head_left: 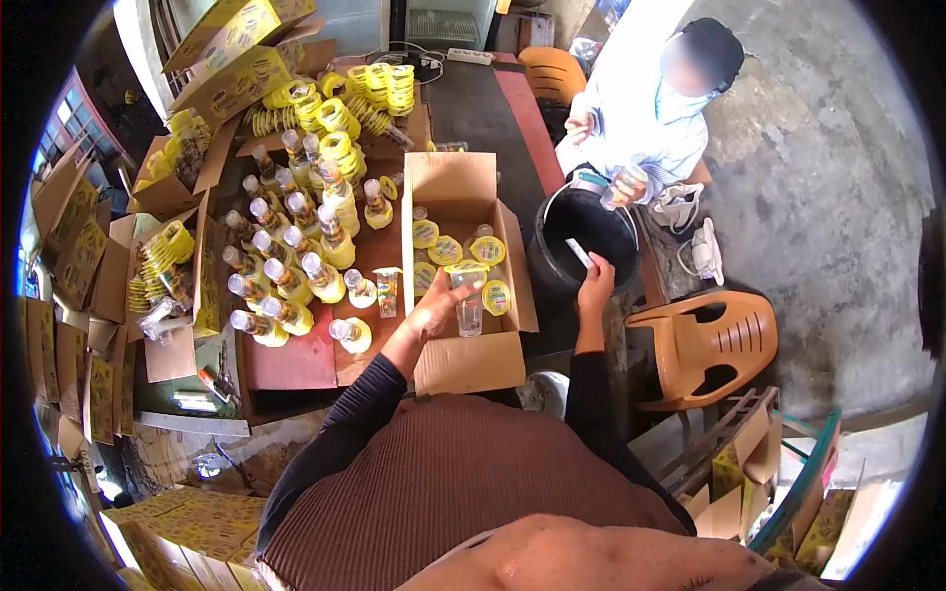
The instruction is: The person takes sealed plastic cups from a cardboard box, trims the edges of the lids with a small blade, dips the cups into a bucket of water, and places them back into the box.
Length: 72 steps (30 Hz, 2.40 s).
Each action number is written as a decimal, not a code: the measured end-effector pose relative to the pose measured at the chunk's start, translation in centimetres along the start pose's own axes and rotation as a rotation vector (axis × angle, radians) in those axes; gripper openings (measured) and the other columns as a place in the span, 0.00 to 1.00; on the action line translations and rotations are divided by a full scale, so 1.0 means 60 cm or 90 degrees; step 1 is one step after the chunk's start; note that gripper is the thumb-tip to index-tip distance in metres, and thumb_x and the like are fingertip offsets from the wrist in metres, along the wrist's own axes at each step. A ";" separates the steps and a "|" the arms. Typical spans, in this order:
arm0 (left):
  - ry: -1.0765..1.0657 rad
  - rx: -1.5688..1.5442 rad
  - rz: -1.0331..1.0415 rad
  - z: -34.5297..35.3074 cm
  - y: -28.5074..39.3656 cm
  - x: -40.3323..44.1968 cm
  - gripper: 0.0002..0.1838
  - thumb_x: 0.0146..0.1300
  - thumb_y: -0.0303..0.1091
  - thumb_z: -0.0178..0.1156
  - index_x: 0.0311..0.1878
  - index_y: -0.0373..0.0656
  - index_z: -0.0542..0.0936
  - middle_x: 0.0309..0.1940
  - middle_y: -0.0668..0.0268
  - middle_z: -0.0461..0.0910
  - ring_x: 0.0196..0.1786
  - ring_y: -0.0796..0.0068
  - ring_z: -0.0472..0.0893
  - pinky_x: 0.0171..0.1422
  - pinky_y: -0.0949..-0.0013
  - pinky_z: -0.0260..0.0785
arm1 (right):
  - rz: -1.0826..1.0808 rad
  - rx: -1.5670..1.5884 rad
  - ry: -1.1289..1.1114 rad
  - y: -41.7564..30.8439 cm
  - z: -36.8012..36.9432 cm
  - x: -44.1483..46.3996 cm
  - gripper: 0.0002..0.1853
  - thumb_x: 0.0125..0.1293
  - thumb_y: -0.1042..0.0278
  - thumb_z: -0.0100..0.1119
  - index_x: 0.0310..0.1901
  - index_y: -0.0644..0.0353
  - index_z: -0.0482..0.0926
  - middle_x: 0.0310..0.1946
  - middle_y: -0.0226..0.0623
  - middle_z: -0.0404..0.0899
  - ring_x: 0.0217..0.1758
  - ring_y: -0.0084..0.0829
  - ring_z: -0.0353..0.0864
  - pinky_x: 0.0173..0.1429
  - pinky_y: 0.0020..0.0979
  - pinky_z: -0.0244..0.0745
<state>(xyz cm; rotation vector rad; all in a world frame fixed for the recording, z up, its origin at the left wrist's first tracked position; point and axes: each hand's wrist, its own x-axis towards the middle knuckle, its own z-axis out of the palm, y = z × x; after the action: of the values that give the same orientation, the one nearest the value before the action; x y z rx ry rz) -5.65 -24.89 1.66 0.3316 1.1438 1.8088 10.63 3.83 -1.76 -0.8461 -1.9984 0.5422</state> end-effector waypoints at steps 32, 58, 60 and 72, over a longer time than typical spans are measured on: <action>-0.115 0.286 0.178 0.002 -0.068 0.020 0.31 0.48 0.23 0.74 0.58 0.36 0.74 0.53 0.58 0.79 0.56 0.66 0.79 0.63 0.67 0.70 | -0.191 0.103 -0.204 -0.259 -0.058 -0.140 0.17 0.57 0.87 0.55 0.47 0.60 0.83 0.38 0.41 0.70 0.41 0.39 0.74 0.43 0.35 0.72; -0.166 0.421 0.284 0.127 0.005 0.128 0.29 0.46 0.19 0.73 0.54 0.39 0.76 0.47 0.64 0.77 0.52 0.69 0.78 0.60 0.68 0.70 | -0.292 -0.037 -0.136 -0.217 -0.107 -0.002 0.13 0.56 0.80 0.60 0.44 0.58 0.83 0.38 0.38 0.71 0.43 0.40 0.73 0.47 0.38 0.69; -0.198 0.366 0.322 0.154 0.015 0.150 0.29 0.46 0.20 0.74 0.54 0.40 0.76 0.47 0.64 0.76 0.52 0.67 0.78 0.60 0.67 0.70 | -0.298 -0.068 -0.099 -0.210 -0.128 0.023 0.13 0.56 0.80 0.60 0.43 0.59 0.83 0.38 0.38 0.70 0.43 0.40 0.73 0.48 0.38 0.70; -0.124 0.410 0.385 0.271 -0.040 0.259 0.30 0.46 0.25 0.78 0.53 0.40 0.73 0.47 0.65 0.81 0.52 0.75 0.80 0.58 0.67 0.74 | -0.148 -0.080 0.036 -0.169 -0.182 0.068 0.16 0.59 0.85 0.59 0.47 0.59 0.84 0.39 0.39 0.70 0.45 0.41 0.74 0.48 0.38 0.71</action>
<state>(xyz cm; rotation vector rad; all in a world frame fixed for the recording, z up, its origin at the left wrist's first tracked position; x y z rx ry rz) -2.08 -2.75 4.58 1.3169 1.5743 1.7889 14.73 0.59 12.81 -0.6838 -2.0611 0.2597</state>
